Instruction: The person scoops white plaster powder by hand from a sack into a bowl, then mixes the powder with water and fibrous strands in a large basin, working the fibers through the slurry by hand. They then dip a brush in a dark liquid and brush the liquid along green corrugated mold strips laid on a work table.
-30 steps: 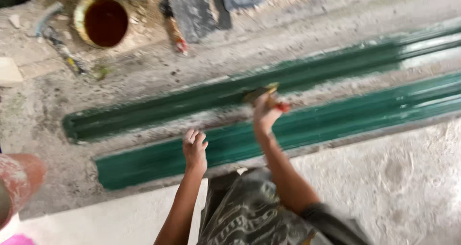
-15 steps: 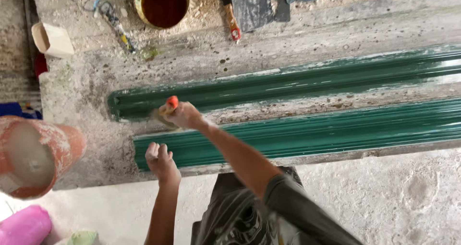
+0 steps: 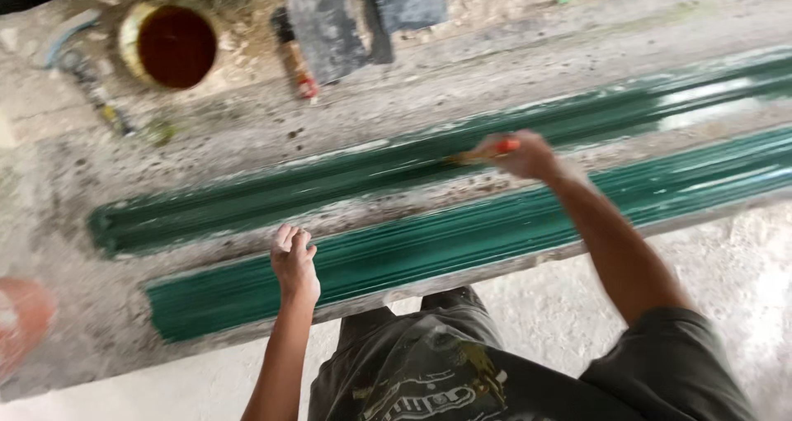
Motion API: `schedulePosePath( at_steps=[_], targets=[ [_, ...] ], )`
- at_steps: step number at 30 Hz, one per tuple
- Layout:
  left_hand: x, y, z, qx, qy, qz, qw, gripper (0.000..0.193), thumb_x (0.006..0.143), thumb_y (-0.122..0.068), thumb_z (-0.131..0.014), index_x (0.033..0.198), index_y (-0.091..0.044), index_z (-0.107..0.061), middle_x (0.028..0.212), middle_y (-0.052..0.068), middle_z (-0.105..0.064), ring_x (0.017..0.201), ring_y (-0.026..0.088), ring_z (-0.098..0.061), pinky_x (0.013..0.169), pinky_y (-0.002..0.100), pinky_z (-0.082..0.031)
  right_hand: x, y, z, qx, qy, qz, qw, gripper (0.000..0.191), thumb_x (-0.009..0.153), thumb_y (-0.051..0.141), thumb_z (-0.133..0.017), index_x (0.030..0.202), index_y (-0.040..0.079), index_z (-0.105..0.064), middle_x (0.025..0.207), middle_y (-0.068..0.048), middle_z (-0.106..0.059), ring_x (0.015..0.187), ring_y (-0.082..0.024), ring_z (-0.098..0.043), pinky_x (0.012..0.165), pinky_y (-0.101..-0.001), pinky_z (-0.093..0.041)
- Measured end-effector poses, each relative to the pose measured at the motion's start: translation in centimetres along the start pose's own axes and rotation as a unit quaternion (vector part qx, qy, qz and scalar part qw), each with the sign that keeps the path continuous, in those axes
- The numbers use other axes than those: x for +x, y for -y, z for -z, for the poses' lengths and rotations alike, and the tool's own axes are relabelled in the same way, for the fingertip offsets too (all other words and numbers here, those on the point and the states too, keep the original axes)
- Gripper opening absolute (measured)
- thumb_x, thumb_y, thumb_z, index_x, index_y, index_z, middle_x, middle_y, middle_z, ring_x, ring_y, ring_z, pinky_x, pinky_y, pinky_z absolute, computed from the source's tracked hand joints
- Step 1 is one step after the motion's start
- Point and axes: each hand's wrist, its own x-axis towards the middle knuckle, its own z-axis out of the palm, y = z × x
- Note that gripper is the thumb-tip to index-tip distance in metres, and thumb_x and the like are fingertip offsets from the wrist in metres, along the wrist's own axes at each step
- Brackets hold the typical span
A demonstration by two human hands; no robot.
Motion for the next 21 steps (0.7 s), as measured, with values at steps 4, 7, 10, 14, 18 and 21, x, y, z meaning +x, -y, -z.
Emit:
schedulePosePath(
  at_steps=[4,7,10,14,18,21],
  targets=[
    [-0.8,1.7,-4.4,0.026,0.014,0.002,1.0,0.063,0.093,-0.019,-0.066,0.147,0.004,-0.044,0.142,0.017,-0.054,0.119,0.023,-0.058,0.096,0.04,-0.047,-7.9,-8.7,8.2,-0.072,-0.068,-0.089,0.991,0.029,0.092,0.026,-0.077,0.12,0.022,-0.072,0.102,-0.009,-0.076,0.09,-0.029,-0.074,0.076,-0.0386,-0.06],
    [-1.2,3.1,-7.1,0.031,-0.002,0.01,0.999,0.068,0.092,-0.019,-0.066,0.151,0.001,-0.038,0.147,0.016,-0.052,0.122,0.024,-0.059,0.098,0.04,-0.048,-11.8,-14.0,13.4,-0.137,-0.005,-0.261,0.955,0.03,0.099,0.025,-0.068,0.129,0.025,-0.072,0.1,-0.013,-0.076,0.088,-0.031,-0.072,0.073,-0.043,-0.059],
    [-1.6,3.9,-8.9,0.056,-0.01,0.016,0.998,0.069,0.093,-0.018,-0.064,0.152,0.001,-0.035,0.15,0.018,-0.049,0.125,0.026,-0.059,0.101,0.041,-0.049,-13.7,-18.1,17.3,-0.189,-0.004,-0.376,0.907,0.034,0.114,0.037,-0.048,0.133,0.02,-0.07,0.093,-0.024,-0.074,0.083,-0.036,-0.072,0.073,-0.0489,-0.057],
    [-2.1,4.2,-9.7,0.075,-0.019,0.013,0.997,0.067,0.094,-0.017,-0.062,0.152,0.002,-0.035,0.151,0.021,-0.047,0.128,0.027,-0.058,0.103,0.042,-0.05,-13.4,-20.8,19.3,0.017,-0.465,-0.324,0.824,0.056,0.105,0.049,-0.06,0.126,-0.003,-0.056,0.117,-0.024,-0.068,0.102,-0.034,-0.073,0.075,-0.0458,-0.066],
    [-1.9,4.4,-9.1,0.064,-0.034,0.015,0.997,0.064,0.093,-0.014,-0.063,0.15,0.001,-0.039,0.15,0.021,-0.049,0.124,0.027,-0.056,0.1,0.043,-0.048,-8.4,-18.6,14.7,0.115,-0.723,-0.29,0.616,0.069,0.091,0.044,-0.074,0.138,0.001,-0.045,0.131,-0.018,-0.064,0.112,-0.03,-0.071,0.078,-0.0434,-0.069],
    [-1.1,4.2,-7.8,0.037,-0.042,0.005,0.998,0.062,0.096,-0.018,-0.064,0.15,0.0,-0.037,0.15,0.018,-0.048,0.125,0.022,-0.059,0.101,0.039,-0.05,-1.9,-12.1,5.6,0.087,-0.688,-0.327,0.642,0.059,0.091,0.033,-0.075,0.133,0.003,-0.048,0.127,-0.015,-0.064,0.109,-0.026,-0.068,0.082,-0.0421,-0.065]
  ],
)
